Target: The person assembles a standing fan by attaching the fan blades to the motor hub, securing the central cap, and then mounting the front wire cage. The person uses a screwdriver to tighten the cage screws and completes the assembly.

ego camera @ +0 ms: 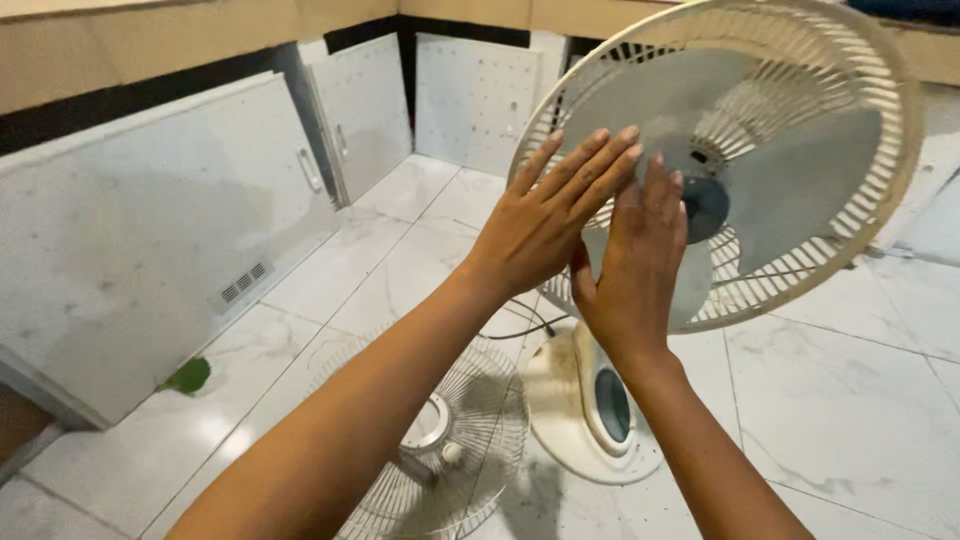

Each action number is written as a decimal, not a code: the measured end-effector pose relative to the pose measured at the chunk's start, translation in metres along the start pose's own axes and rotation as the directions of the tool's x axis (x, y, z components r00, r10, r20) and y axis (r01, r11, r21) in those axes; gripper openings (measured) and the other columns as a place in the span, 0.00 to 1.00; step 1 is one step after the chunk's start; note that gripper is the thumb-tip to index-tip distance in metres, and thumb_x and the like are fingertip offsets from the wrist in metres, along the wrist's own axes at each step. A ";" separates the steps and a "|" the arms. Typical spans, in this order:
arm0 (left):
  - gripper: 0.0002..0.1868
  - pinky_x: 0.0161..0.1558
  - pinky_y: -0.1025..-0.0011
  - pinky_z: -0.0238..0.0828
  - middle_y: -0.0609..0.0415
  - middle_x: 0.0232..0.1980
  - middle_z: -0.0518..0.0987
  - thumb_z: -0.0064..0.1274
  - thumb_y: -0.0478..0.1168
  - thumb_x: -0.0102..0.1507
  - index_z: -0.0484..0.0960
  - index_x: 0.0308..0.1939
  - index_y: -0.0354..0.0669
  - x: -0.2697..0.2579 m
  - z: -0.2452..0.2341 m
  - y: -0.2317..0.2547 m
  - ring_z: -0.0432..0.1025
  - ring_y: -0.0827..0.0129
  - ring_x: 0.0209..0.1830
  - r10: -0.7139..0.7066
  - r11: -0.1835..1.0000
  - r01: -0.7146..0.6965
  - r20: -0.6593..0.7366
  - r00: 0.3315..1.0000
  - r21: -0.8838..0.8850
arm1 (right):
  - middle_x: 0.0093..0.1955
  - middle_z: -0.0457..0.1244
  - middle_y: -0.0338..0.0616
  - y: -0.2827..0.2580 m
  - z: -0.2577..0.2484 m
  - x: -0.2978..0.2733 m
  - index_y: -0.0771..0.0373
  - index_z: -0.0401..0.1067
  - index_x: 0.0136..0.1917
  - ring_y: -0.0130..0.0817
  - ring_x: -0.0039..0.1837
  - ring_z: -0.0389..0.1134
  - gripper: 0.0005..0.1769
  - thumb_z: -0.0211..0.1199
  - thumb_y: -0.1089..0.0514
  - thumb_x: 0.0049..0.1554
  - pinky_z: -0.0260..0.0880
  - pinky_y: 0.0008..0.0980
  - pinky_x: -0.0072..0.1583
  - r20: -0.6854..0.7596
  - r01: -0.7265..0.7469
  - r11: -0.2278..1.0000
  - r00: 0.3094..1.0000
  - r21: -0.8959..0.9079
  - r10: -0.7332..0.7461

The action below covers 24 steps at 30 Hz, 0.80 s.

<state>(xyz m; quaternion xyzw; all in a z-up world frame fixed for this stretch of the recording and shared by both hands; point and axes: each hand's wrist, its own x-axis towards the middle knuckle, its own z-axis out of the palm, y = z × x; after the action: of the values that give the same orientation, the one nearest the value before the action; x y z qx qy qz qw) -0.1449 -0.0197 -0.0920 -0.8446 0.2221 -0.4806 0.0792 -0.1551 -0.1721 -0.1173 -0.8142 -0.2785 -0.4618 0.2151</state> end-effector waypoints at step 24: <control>0.51 0.77 0.56 0.43 0.54 0.83 0.48 0.58 0.40 0.57 0.46 0.79 0.40 -0.367 0.067 0.029 0.45 0.66 0.82 -0.139 0.938 0.337 0.800 0.583 -0.082 | 0.59 0.61 0.59 -0.112 0.173 -0.251 0.57 0.44 0.81 0.57 0.58 0.65 0.55 0.71 0.62 0.48 0.68 0.49 0.55 0.831 -0.306 0.936 0.556 0.172 0.029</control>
<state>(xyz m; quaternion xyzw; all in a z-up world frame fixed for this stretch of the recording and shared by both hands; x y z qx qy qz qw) -0.2581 0.1152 -0.4219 -0.9939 0.1018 -0.0412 0.0061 -0.2233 -0.0469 -0.4089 -0.9152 -0.3321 0.0368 0.2253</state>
